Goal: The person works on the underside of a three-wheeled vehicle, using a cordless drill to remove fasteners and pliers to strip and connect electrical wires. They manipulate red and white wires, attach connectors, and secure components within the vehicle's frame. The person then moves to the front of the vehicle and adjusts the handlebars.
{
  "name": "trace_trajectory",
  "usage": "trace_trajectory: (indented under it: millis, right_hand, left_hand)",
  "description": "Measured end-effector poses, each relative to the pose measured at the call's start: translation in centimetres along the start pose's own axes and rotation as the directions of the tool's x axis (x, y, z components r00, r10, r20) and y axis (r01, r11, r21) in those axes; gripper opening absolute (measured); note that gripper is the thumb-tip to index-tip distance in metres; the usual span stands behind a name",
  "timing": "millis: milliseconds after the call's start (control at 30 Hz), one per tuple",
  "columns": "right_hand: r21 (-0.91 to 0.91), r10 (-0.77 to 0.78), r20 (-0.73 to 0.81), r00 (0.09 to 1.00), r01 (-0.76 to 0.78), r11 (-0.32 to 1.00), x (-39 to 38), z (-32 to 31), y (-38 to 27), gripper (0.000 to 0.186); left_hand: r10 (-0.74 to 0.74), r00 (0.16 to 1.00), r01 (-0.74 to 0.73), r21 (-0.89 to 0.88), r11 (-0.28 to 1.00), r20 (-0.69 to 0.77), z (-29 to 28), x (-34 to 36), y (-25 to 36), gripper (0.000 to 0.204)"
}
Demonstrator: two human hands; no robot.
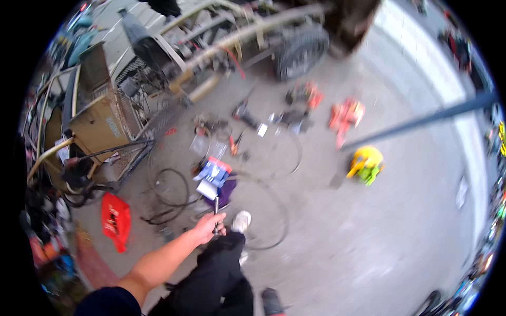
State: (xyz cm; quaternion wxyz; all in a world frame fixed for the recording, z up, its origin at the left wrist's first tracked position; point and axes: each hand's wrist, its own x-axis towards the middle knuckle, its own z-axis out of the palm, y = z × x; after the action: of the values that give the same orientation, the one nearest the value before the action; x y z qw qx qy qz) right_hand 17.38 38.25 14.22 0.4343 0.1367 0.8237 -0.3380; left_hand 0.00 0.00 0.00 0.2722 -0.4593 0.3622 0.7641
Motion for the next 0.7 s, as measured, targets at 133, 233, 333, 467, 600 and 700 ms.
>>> trace_trajectory:
  millis: [133,233,333,467,600,700]
  right_hand:
    - [-0.088,-0.374,-0.141,0.917,0.364,0.927,12.4,-11.1,-14.2,0.029]
    - [-0.113,-0.659,-0.213,0.721,0.652,0.750,15.6,-18.2,-25.0,0.035]
    - [-0.302,-0.748,-0.144,0.648,0.691,0.657,15.6,-23.5,-34.8,0.035]
    - [-0.205,-0.759,-0.064,0.648,0.736,0.646,17.3,-28.6,-46.0,0.038]
    - [-0.179,-0.839,0.059,0.540,0.833,0.523,21.7,-31.6,-54.9,0.040]
    - [-0.276,-0.887,0.215,0.409,0.896,0.347,25.9,-33.3,-60.9,0.041]
  left_hand:
    - [-0.032,0.975,0.116,-0.384,0.916,0.220,18.5,-2.8,8.7,0.031]
    - [0.011,0.938,0.116,-0.344,0.932,0.346,28.9,-4.7,17.6,0.034]
    - [0.241,0.925,-0.130,-0.353,0.927,0.294,30.7,-8.3,26.1,0.035]
    - [0.256,0.966,-0.184,-0.595,0.783,0.038,30.8,-9.2,36.9,0.034]
    - [0.315,0.948,-0.220,-0.650,0.728,0.031,30.6,-10.8,43.9,0.032]
    - [0.397,0.916,-0.315,-0.718,0.621,-0.058,30.1,-10.5,48.9,0.033]
